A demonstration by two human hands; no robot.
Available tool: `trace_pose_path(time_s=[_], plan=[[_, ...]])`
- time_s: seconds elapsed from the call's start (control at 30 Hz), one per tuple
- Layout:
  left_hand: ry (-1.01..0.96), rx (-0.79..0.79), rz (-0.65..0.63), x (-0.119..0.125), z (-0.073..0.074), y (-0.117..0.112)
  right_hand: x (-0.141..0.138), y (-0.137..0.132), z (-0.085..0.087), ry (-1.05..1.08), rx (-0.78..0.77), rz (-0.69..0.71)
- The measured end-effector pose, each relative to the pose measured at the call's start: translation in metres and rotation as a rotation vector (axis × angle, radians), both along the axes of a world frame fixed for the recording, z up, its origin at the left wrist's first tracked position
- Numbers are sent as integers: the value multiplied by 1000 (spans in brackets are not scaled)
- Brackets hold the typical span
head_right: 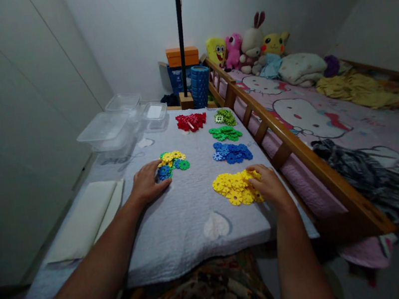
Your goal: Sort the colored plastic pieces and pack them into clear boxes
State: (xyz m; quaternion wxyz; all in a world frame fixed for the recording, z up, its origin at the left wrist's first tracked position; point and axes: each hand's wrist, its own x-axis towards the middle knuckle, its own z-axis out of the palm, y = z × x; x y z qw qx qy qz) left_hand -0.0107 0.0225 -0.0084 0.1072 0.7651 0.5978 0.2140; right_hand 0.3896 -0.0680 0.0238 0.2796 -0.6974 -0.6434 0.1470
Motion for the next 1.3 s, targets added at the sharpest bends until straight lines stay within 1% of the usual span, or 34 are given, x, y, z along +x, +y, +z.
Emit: trace_pose_path(time_s=[0.1,0.2,0.33,0.4,0.5,0.6,0.67,0.73,0.77,0.83,0.93,1.03,1.17,1.3], plan=[[0,-2,12,0,2,-1,-2,-3,-6,-16,5,39],[0,2,21,0,1,-1,-3,-5,-7,-58,8,59],[16,6,53,-1,-3,1,-4,-4,0,-90,19,59],[27,-2,61,-1,-3,1,-12,-1,6,-95,40,55],[33,-15,55,0,-1,0,-41,9,14,-104,63,96],[23,-6,47,1,1,-1,-86,28,19,-114,33,251],[18,2,46,1,0,-1,-119,45,18,-144,4,357],[16,11,44,0,-1,-1,-148,63,14,-190,-36,420],[15,16,42,0,-1,-1,-161,71,10,-214,-62,422],[15,25,29,-1,-2,-1,-181,85,2,-241,-78,371],[15,24,15,-1,-2,-1,-198,96,-10,-242,-71,256],[5,16,11,-1,-2,-1,-204,98,-17,-248,-64,198],[-20,11,14,-2,-2,-1,-205,94,-19,-256,-47,223],[-56,14,11,-3,-5,0,-201,90,-14,-251,-21,241]])
